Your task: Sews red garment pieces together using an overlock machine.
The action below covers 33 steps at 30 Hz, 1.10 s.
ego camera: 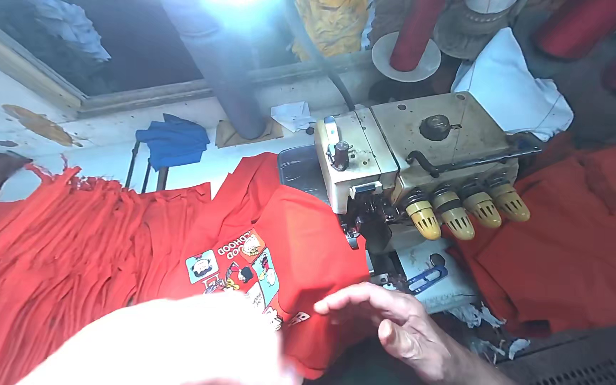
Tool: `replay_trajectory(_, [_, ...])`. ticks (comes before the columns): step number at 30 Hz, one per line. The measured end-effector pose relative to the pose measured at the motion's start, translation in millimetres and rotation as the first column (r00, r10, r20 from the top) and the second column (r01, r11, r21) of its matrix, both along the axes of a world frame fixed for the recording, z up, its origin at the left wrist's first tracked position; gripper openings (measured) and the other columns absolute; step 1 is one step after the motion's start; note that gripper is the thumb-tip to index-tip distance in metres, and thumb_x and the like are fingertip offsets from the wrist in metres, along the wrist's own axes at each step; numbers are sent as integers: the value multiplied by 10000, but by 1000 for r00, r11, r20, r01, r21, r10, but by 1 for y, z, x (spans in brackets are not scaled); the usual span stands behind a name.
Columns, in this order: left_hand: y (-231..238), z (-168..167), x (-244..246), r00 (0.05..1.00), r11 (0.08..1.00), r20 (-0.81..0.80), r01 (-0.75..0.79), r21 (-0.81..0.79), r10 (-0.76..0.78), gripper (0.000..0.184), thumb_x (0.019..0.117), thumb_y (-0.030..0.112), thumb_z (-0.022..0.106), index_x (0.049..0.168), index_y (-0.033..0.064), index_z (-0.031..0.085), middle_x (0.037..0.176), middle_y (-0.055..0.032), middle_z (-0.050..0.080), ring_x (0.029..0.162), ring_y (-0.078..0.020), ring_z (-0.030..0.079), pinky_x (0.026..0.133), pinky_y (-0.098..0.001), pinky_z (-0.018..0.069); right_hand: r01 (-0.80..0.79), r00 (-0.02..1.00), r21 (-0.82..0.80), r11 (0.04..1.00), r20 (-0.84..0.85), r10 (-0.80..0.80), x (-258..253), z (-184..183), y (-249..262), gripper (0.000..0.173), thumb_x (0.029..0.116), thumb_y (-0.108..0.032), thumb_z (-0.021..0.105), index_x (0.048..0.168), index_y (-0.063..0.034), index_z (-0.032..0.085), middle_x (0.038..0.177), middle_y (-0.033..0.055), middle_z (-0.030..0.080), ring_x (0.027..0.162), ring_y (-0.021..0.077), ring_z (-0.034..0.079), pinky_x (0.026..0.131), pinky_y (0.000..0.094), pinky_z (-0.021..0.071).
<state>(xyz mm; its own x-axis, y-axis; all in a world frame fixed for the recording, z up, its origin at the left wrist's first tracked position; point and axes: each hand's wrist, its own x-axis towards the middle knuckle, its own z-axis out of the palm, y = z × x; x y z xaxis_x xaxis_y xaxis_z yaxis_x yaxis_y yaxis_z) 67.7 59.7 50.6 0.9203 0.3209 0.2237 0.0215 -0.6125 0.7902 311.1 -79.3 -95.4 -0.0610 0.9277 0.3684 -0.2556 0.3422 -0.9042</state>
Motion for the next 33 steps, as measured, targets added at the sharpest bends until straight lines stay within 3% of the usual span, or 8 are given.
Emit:
replay_trajectory(3, [15, -65, 63, 979, 984, 110, -176, 39, 170, 142, 980, 232, 642, 915, 138, 726, 867, 96, 678, 821, 87, 614, 727, -65, 503, 137, 990, -62, 989, 41, -135, -9, -9, -2, 580, 1090, -502, 380, 1215, -8, 658, 1053, -39, 713, 993, -77, 622, 886, 144, 507])
replay_trajectory(5, [20, -90, 78, 967, 972, 114, -233, 44, 226, 127, 955, 219, 653, 888, 156, 740, 843, 115, 675, 798, 74, 630, 706, -77, 524, 329, 935, -137, 934, 182, -303, -16, -11, -11, 414, 1057, -337, 532, 910, 27, 662, 732, -36, 617, 703, -93, 532, 648, 110, 440])
replay_trajectory(8, [24, -102, 90, 964, 965, 81, -257, 53, 252, 148, 962, 235, 641, 889, 181, 758, 842, 129, 675, 794, 59, 637, 691, -101, 534, 495, 831, -150, 856, 370, -416, -22, -19, -23, 245, 943, -85, 657, 749, 59, 624, 618, 56, 574, 589, -10, 511, 564, 143, 414])
replay_trajectory(15, [24, -106, 109, 944, 942, 10, -329, 68, 329, 117, 916, 244, 673, 847, 193, 751, 813, 127, 676, 764, 62, 625, 669, -131, 512, 700, 673, -37, 713, 370, -641, -23, -53, -27, 210, 888, -189, 788, 777, -90, 638, 1056, 23, 625, 1049, 21, 583, 917, 156, 501])
replay_trajectory(20, [25, -113, 105, 958, 944, -31, -276, 183, 286, 230, 980, 305, 584, 835, 226, 744, 793, 160, 644, 734, 83, 594, 608, -111, 477, 617, 774, -165, 770, 307, -554, -25, -40, -31, 202, 884, -79, 739, 737, 28, 651, 774, 72, 679, 780, 18, 648, 695, 160, 535])
replay_trajectory(25, [13, -112, 105, 950, 925, -80, -272, 266, 302, 237, 975, 305, 564, 845, 209, 738, 779, 115, 669, 699, 28, 607, 596, -187, 471, 490, 868, -227, 842, 214, -448, -26, -53, -43, 227, 907, -71, 706, 733, 56, 635, 721, 95, 670, 740, 48, 644, 696, 192, 522])
replay_trajectory(29, [-2, -101, 114, 928, 840, -8, -333, 429, 372, 210, 946, 179, 594, 860, 110, 773, 808, -43, 720, 745, -135, 683, 649, -269, 518, 453, 881, -410, 791, 69, -469, -26, -44, -45, 228, 874, 16, 666, 985, -155, 564, 776, -146, 658, 700, -88, 604, 630, 117, 496])
replay_trajectory(33, [-15, -114, 110, 925, 692, 115, -350, 631, 363, 202, 985, 100, 549, 944, 93, 747, 864, -88, 721, 717, -223, 655, 578, -319, 486, 426, 878, -425, 799, -18, -477, -20, -41, -47, 290, 837, 48, 641, 981, -183, 542, 767, -159, 624, 676, -97, 570, 597, 97, 459])
